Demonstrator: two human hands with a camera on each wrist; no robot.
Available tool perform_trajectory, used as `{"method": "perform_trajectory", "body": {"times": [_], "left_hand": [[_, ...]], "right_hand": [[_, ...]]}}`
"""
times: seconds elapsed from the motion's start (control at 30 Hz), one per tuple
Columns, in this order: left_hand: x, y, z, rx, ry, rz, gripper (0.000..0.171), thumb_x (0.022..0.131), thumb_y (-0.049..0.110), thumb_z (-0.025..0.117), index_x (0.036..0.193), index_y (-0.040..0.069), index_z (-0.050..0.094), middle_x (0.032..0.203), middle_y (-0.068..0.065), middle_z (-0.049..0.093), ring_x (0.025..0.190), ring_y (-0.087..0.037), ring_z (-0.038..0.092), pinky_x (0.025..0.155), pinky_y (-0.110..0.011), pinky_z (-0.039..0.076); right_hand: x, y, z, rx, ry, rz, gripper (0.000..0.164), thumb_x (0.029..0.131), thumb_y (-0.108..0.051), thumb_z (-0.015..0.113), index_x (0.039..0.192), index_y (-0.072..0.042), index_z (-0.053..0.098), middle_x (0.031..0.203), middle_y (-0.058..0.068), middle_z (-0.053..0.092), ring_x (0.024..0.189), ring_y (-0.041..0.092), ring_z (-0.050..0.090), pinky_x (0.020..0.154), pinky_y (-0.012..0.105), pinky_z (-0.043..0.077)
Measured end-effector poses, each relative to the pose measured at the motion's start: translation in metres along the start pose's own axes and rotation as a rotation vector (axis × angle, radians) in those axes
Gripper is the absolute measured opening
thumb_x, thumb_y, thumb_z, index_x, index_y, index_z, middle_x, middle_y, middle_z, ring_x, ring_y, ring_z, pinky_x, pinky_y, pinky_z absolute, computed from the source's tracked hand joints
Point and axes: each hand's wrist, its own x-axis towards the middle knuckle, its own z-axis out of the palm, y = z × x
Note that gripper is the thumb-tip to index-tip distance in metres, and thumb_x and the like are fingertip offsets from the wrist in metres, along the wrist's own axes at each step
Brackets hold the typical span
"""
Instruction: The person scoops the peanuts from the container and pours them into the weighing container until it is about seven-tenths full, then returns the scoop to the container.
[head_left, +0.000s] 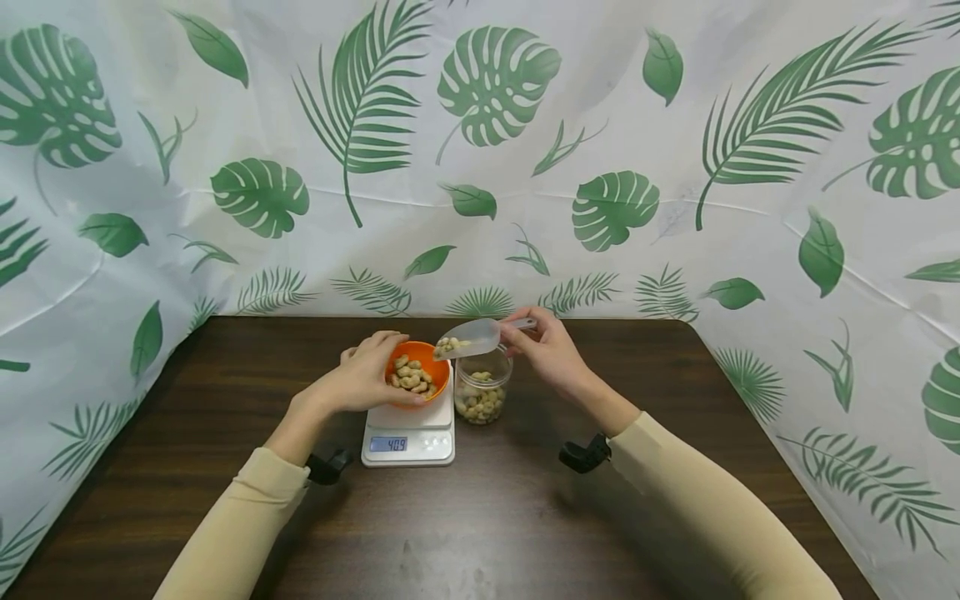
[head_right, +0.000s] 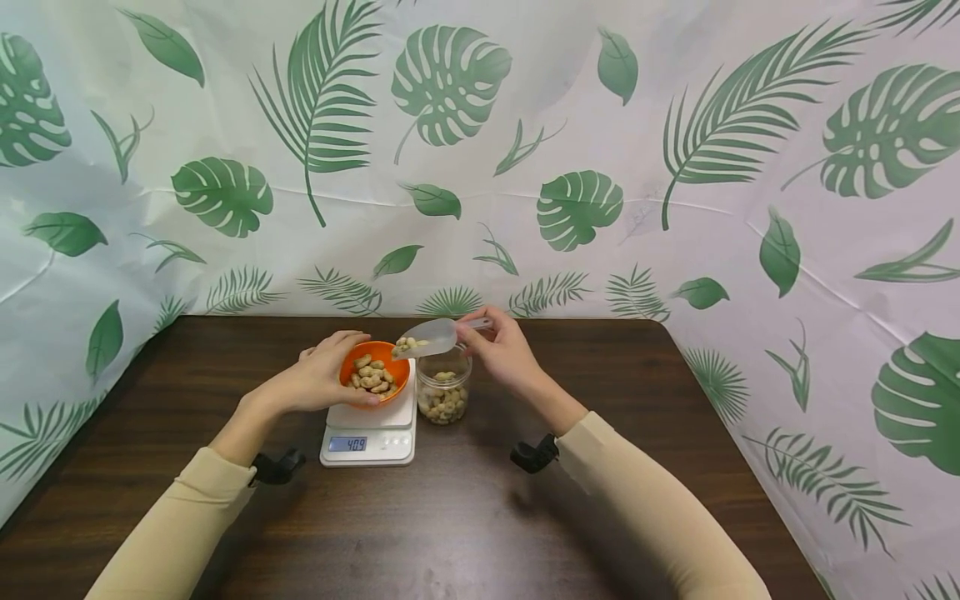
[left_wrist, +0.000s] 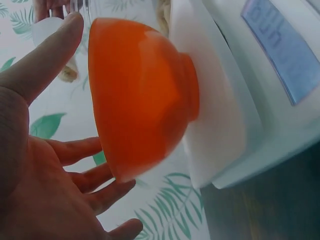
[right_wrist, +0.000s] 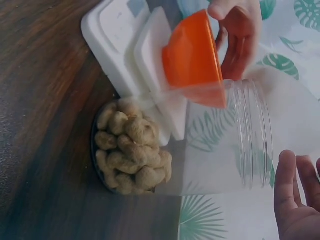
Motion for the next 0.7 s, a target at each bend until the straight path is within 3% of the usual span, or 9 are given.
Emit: {"method": "perform_trajectory", "body": {"times": [0.23,0.7], "left_hand": [[-0.004,-0.009,0.0,0.006,-0.035,-0.024,0.105,0.078,0.054,0.086,0.154,-0.002,0.039,0.152,-0.023,0.041,0.138,-0.043,0.037,0.102,-0.073,0.025],[-0.005,-0.013,0.001,-0.01,-0.057,-0.034,0.111,0.078,0.054,0.086,0.155,-0.005,0.034,0.149,-0.023,0.045,0.135,-0.041,0.042,0.101,-0.072,0.028]], "right_hand": [[0.004,-0.001,0.006,-0.089,-0.005,-0.002,0.022,0.104,-0.011,0.062,0.117,0.006,0.059,0.114,0.022,0.062,0.095,0.037,0.069,0.08,0.041,0.058],[0.009,-0.005,0.013,-0.191,-0.018,-0.025,0.019,0.104,-0.017,0.065,0.115,-0.002,0.063,0.12,0.014,0.061,0.086,0.033,0.07,0.078,0.043,0.059]]}}
